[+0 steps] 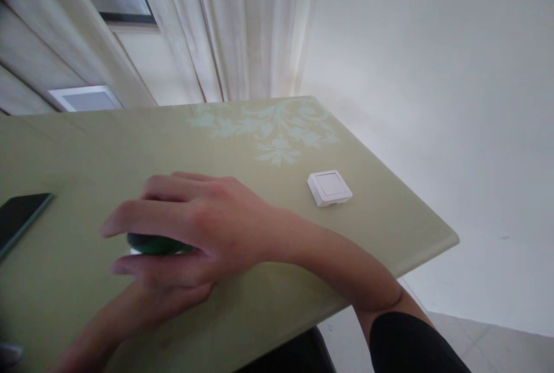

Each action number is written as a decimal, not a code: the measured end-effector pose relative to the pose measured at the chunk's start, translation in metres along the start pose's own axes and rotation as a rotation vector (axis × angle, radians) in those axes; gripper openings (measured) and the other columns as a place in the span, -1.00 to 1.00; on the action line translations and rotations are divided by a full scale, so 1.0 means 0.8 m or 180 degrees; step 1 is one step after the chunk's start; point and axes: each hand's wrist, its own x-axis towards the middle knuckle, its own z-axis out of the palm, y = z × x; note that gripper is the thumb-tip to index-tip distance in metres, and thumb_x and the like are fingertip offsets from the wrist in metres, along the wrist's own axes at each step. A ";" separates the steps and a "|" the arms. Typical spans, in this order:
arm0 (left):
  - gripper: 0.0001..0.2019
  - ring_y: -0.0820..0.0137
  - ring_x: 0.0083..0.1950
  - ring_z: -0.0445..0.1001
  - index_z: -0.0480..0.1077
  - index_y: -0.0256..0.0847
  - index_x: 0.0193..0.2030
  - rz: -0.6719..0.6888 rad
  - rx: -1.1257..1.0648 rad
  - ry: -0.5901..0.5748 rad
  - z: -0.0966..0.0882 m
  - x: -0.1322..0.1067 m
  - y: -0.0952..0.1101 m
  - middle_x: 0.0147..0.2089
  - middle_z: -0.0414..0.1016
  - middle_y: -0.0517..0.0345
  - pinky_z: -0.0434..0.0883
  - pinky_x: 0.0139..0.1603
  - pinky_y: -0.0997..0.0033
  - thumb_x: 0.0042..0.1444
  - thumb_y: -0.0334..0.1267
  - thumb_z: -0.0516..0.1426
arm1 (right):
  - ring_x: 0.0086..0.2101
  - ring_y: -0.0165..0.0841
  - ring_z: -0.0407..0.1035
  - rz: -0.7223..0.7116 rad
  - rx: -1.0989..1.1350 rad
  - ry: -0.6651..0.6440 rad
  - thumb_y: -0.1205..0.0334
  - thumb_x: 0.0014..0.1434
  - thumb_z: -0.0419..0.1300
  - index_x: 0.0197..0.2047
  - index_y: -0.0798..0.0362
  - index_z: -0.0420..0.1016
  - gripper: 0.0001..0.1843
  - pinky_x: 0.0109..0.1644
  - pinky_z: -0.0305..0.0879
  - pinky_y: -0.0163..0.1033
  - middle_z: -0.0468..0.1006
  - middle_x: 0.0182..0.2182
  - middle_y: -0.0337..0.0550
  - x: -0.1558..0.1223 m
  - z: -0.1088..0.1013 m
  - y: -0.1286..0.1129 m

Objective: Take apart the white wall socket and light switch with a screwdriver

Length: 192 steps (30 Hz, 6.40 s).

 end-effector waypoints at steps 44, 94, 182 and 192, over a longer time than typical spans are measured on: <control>-0.84 0.35 -0.33 0.59 0.59 -0.15 -0.31 0.0229 -0.0918 0.0630 -0.017 0.011 -0.034 -0.36 0.64 0.23 0.55 -0.31 0.48 0.29 -0.18 0.34 | -0.05 -0.28 0.58 0.1093 0.0176 0.0170 0.16 0.45 0.25 0.48 -0.08 0.20 -0.39 0.17 0.51 -0.12 0.63 0.08 -0.14 0.002 0.005 -0.003; -0.90 0.31 -0.20 0.71 0.70 -0.11 -0.16 0.0134 -0.1209 0.0428 -0.017 0.007 -0.032 -0.26 0.73 0.17 0.67 -0.19 0.44 0.36 -0.27 0.30 | -0.06 -0.31 0.58 0.0803 0.0033 0.0413 0.08 0.50 0.23 0.38 0.05 0.37 -0.53 0.15 0.51 -0.13 0.67 0.02 -0.08 0.002 0.010 0.004; -0.37 0.10 0.04 0.70 0.53 -0.21 0.34 -0.1300 -0.3871 0.1548 -0.018 0.003 -0.020 0.18 0.69 -0.24 0.65 0.08 0.25 0.31 0.17 0.22 | -0.40 -0.47 0.62 0.3536 0.3454 0.3145 0.13 -0.13 0.70 -0.25 0.04 0.60 -0.53 -0.30 0.57 -0.47 0.65 -0.37 -0.31 -0.124 0.040 0.097; -0.46 0.02 0.14 0.73 0.32 -0.46 0.50 -0.1746 -0.4989 0.2447 -0.030 0.026 -0.016 0.22 0.66 -0.38 0.75 0.01 0.17 0.53 -0.24 -0.09 | -0.41 -0.46 0.60 0.3572 0.3425 0.2943 0.10 -0.09 0.68 -0.25 0.02 0.59 -0.56 -0.33 0.53 -0.42 0.64 -0.40 -0.34 -0.127 0.048 0.102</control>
